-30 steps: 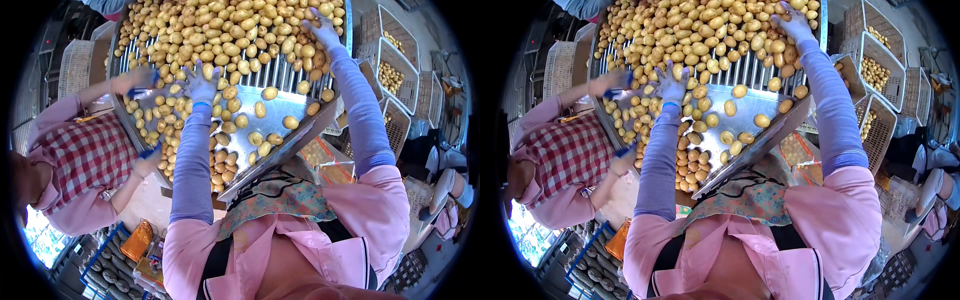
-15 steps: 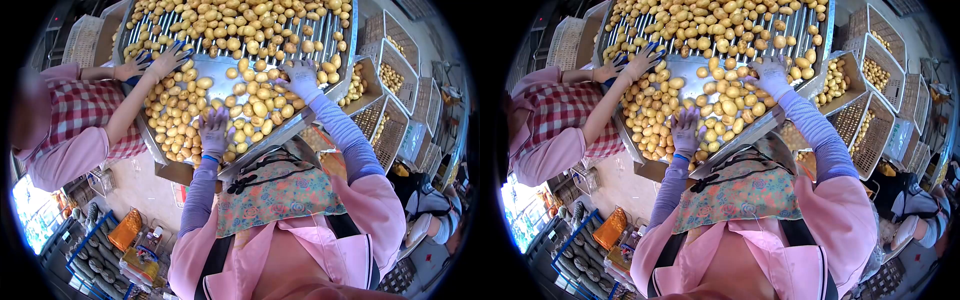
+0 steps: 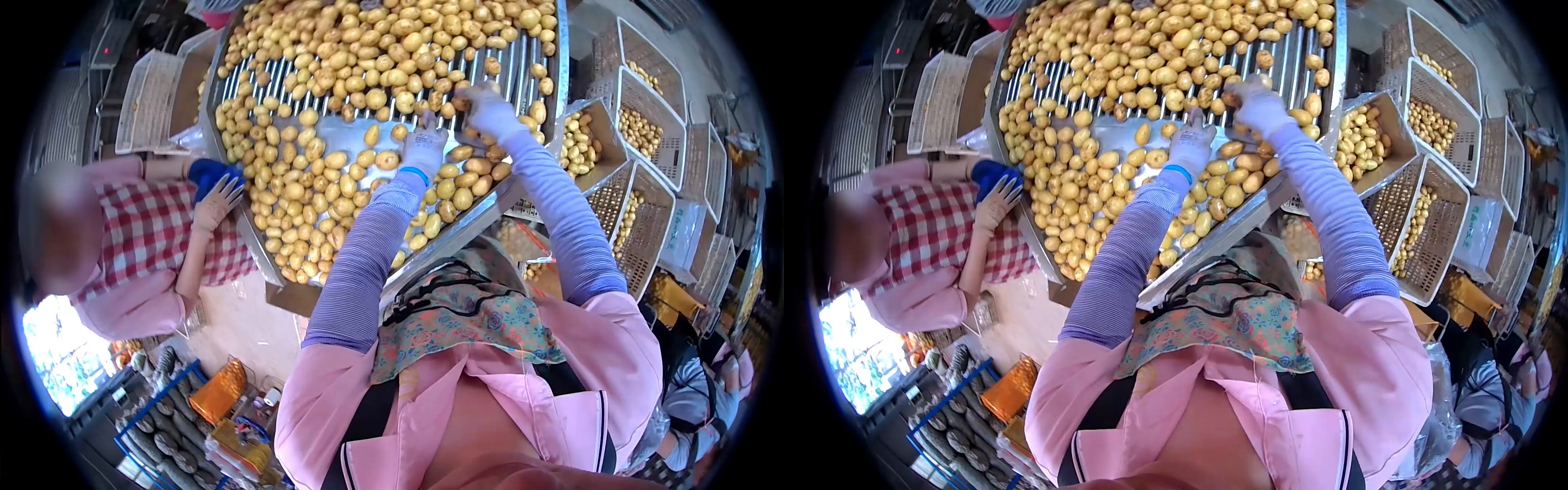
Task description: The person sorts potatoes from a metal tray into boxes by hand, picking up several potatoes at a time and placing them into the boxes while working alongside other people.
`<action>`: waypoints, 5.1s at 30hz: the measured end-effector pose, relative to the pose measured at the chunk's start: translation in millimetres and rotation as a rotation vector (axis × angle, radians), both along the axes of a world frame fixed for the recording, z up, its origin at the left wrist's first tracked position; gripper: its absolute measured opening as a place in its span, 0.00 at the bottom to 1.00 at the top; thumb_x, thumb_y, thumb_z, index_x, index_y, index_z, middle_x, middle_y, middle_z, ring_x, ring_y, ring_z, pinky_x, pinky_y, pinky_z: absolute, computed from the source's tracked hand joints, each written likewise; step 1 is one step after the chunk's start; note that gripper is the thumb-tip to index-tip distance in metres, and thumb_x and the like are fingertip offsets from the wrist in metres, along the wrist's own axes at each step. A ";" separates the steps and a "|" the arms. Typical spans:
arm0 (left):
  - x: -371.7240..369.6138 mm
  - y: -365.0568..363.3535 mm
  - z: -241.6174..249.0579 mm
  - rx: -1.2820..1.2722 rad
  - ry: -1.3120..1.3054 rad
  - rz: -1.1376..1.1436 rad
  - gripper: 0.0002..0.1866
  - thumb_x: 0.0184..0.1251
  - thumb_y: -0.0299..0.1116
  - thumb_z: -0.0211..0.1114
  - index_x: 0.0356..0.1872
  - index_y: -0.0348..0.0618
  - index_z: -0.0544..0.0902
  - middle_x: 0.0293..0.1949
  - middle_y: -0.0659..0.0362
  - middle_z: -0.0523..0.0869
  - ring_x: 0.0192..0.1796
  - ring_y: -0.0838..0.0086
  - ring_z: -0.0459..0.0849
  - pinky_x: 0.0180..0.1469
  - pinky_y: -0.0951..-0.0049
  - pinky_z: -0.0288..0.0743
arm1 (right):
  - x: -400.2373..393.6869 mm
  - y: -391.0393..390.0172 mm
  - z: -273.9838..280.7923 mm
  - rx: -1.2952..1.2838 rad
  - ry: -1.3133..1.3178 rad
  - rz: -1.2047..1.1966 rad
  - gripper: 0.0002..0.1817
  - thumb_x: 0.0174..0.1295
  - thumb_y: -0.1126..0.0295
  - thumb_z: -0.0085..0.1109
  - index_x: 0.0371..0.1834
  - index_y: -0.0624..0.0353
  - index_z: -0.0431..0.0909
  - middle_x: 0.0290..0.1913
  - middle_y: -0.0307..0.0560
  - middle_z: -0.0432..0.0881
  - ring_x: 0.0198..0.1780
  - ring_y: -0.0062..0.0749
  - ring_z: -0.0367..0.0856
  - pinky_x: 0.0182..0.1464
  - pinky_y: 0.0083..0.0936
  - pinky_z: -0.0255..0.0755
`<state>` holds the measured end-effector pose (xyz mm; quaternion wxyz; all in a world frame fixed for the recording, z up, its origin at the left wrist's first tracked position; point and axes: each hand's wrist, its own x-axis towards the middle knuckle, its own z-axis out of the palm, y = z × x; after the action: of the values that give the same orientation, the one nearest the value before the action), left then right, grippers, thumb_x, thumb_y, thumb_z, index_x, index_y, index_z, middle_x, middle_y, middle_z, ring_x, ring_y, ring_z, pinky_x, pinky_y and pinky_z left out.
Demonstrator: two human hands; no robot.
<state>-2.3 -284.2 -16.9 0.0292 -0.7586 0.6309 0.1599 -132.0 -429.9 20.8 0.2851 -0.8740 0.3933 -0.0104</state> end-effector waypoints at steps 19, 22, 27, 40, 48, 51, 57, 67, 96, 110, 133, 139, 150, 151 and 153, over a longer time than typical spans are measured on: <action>-36.9 -59.7 44.6 0.162 -0.024 -0.206 0.19 0.70 0.38 0.54 0.60 0.52 0.79 0.51 0.51 0.86 0.52 0.57 0.86 0.51 0.55 0.80 | -157.6 37.3 16.3 1.561 -1.513 -0.439 0.24 0.68 0.60 0.59 0.66 0.50 0.70 0.57 0.56 0.78 0.46 0.38 0.85 0.42 0.30 0.88; -26.0 -19.8 54.4 0.053 0.095 -0.156 0.21 0.70 0.40 0.56 0.62 0.52 0.76 0.51 0.49 0.85 0.50 0.55 0.86 0.51 0.57 0.80 | -176.9 75.4 26.0 1.661 -1.523 -0.503 0.24 0.68 0.61 0.59 0.66 0.49 0.69 0.59 0.59 0.78 0.45 0.39 0.86 0.43 0.31 0.88; -6.1 23.4 62.0 -0.388 0.457 0.088 0.24 0.67 0.40 0.61 0.65 0.56 0.72 0.51 0.47 0.82 0.50 0.51 0.84 0.50 0.53 0.79 | -194.4 127.1 12.7 1.417 -1.305 -0.455 0.26 0.68 0.51 0.59 0.64 0.51 0.71 0.60 0.55 0.78 0.46 0.34 0.84 0.38 0.23 0.83; -60.4 6.0 72.0 0.165 0.238 -0.114 0.40 0.44 0.39 0.80 0.64 0.59 0.75 0.63 0.48 0.73 0.60 0.50 0.81 0.62 0.55 0.77 | -178.2 126.7 33.6 1.608 -1.337 -0.465 0.28 0.68 0.49 0.54 0.66 0.54 0.72 0.53 0.51 0.82 0.40 0.33 0.86 0.34 0.24 0.85; -49.7 18.6 47.9 -0.157 0.942 0.175 0.29 0.45 0.32 0.80 0.53 0.44 0.82 0.57 0.52 0.81 0.60 0.61 0.81 0.62 0.63 0.75 | -176.1 179.5 17.6 1.855 -1.559 -0.645 0.31 0.65 0.45 0.55 0.65 0.52 0.72 0.63 0.58 0.77 0.56 0.49 0.82 0.57 0.51 0.80; -121.2 37.6 121.3 -0.143 0.956 -0.202 0.31 0.45 0.35 0.80 0.55 0.44 0.81 0.54 0.52 0.83 0.57 0.58 0.82 0.61 0.64 0.76 | -176.1 185.1 28.2 1.909 -1.648 -0.634 0.34 0.66 0.37 0.46 0.64 0.49 0.72 0.62 0.52 0.78 0.59 0.52 0.79 0.57 0.67 0.74; -274.8 -100.8 179.2 0.049 0.531 -0.662 0.38 0.52 0.44 0.73 0.66 0.48 0.73 0.59 0.47 0.79 0.63 0.54 0.78 0.66 0.58 0.71 | -256.2 110.8 94.3 1.195 -1.788 -1.007 0.32 0.63 0.39 0.48 0.63 0.49 0.71 0.58 0.43 0.79 0.58 0.36 0.81 0.45 0.39 0.87; -291.5 -56.7 174.8 -0.409 0.851 -0.523 0.41 0.68 0.55 0.60 0.75 0.41 0.60 0.70 0.30 0.62 0.68 0.41 0.70 0.70 0.51 0.66 | -380.9 -50.2 108.9 0.654 -1.937 -1.558 0.28 0.67 0.52 0.55 0.63 0.59 0.69 0.66 0.56 0.72 0.69 0.37 0.70 0.68 0.40 0.70; 2.3 98.1 38.8 -0.120 0.162 -0.371 0.18 0.64 0.27 0.57 0.54 0.50 0.82 0.46 0.50 0.85 0.47 0.54 0.86 0.52 0.59 0.80 | -20.5 76.7 11.2 -0.190 0.457 0.075 0.23 0.54 0.58 0.70 0.53 0.55 0.85 0.46 0.47 0.86 0.51 0.43 0.86 0.53 0.35 0.79; -22.0 75.5 20.0 0.078 0.024 -0.268 0.14 0.68 0.38 0.54 0.47 0.52 0.85 0.46 0.47 0.84 0.51 0.55 0.85 0.49 0.54 0.80 | -243.4 -13.6 162.2 -0.102 0.110 -0.573 0.12 0.69 0.71 0.51 0.45 0.69 0.80 0.40 0.50 0.86 0.39 0.27 0.85 0.43 0.24 0.82; -21.4 99.4 62.9 -0.352 0.417 -0.049 0.22 0.52 0.38 0.74 0.50 0.49 0.83 0.51 0.50 0.82 0.53 0.51 0.81 0.56 0.55 0.77 | -154.2 154.4 -37.6 1.953 -1.472 -0.550 0.28 0.64 0.36 0.56 0.52 0.47 0.78 0.45 0.42 0.85 0.44 0.30 0.86 0.44 0.25 0.82; -163.8 78.1 135.7 -0.251 0.235 -0.353 0.31 0.54 0.45 0.71 0.60 0.47 0.76 0.53 0.52 0.79 0.59 0.54 0.76 0.65 0.53 0.67 | -159.4 207.8 9.3 1.655 -1.787 -0.604 0.32 0.70 0.38 0.44 0.62 0.53 0.72 0.63 0.50 0.76 0.64 0.43 0.76 0.69 0.44 0.68; -163.6 108.3 114.8 -0.523 0.371 -0.383 0.38 0.67 0.52 0.61 0.74 0.48 0.64 0.72 0.48 0.66 0.75 0.48 0.58 0.77 0.46 0.42 | -301.6 -16.6 163.2 0.056 -1.599 -1.019 0.12 0.61 0.78 0.61 0.49 0.63 0.79 0.41 0.40 0.80 0.40 0.26 0.80 0.45 0.21 0.79; -146.5 132.5 88.6 -0.488 0.300 -0.300 0.38 0.66 0.52 0.61 0.74 0.49 0.63 0.72 0.49 0.65 0.76 0.48 0.57 0.78 0.46 0.41 | -301.1 -28.3 157.3 0.203 -1.644 -1.113 0.13 0.62 0.76 0.61 0.50 0.61 0.79 0.43 0.40 0.80 0.43 0.28 0.81 0.47 0.22 0.78; -104.6 200.3 39.5 -0.436 0.209 -0.139 0.39 0.66 0.52 0.63 0.75 0.49 0.63 0.74 0.49 0.63 0.78 0.49 0.54 0.78 0.47 0.39 | -275.1 -23.6 108.5 0.239 -1.189 -0.890 0.16 0.63 0.73 0.60 0.54 0.56 0.80 0.47 0.41 0.82 0.48 0.30 0.81 0.52 0.24 0.76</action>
<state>-107.0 -83.9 22.6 -0.1897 -0.6809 0.7009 0.0952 -407.1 -453.5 129.3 0.5114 -0.4427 0.4876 -0.5520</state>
